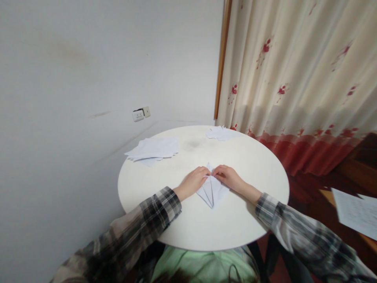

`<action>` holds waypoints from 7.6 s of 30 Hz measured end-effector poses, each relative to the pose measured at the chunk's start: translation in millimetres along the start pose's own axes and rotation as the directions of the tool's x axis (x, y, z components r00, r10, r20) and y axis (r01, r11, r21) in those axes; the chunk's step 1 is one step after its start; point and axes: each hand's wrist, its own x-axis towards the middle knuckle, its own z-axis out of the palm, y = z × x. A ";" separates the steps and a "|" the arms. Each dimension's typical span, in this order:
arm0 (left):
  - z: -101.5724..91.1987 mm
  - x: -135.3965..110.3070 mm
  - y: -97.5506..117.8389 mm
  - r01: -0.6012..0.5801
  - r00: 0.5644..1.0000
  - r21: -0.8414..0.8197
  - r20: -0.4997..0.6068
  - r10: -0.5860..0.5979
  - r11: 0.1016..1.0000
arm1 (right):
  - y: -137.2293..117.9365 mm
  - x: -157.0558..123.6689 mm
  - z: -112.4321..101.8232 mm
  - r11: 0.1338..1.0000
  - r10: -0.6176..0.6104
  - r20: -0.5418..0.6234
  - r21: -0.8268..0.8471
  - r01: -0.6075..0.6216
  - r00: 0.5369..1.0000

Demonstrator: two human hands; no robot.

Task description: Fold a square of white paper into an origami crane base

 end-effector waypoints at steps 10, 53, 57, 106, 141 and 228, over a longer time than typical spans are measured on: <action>1.2 -9.2 -8.8 -0.125 0.961 0.010 0.249 0.118 0.992 | 9.3 -9.9 -0.3 1.000 0.007 0.042 -0.022 -0.006 0.999; -42.7 -62.9 56.1 -0.250 0.918 -0.190 0.265 0.295 0.949 | -2.8 11.9 -9.9 0.905 0.012 0.070 -0.424 0.019 0.997; -49.8 -58.8 51.3 -0.164 0.970 0.055 0.192 0.151 0.985 | -12.1 9.5 -15.7 0.786 0.128 -0.009 -0.609 -0.107 0.992; -20.5 2.9 -50.3 -0.073 0.971 0.095 0.233 0.049 0.993 | -7.2 9.1 1.0 0.969 -0.164 0.200 -0.149 0.196 0.966; -0.6 -0.1 -51.5 0.015 0.986 0.199 0.160 -0.047 0.980 | 41.7 -12.2 -27.2 0.852 0.173 -0.113 -0.481 -0.206 0.978; -22.5 2.2 -37.3 0.005 0.976 -0.025 0.216 0.000 1.000 | -14.4 11.2 -0.9 0.912 -0.106 0.166 -0.376 0.162 0.980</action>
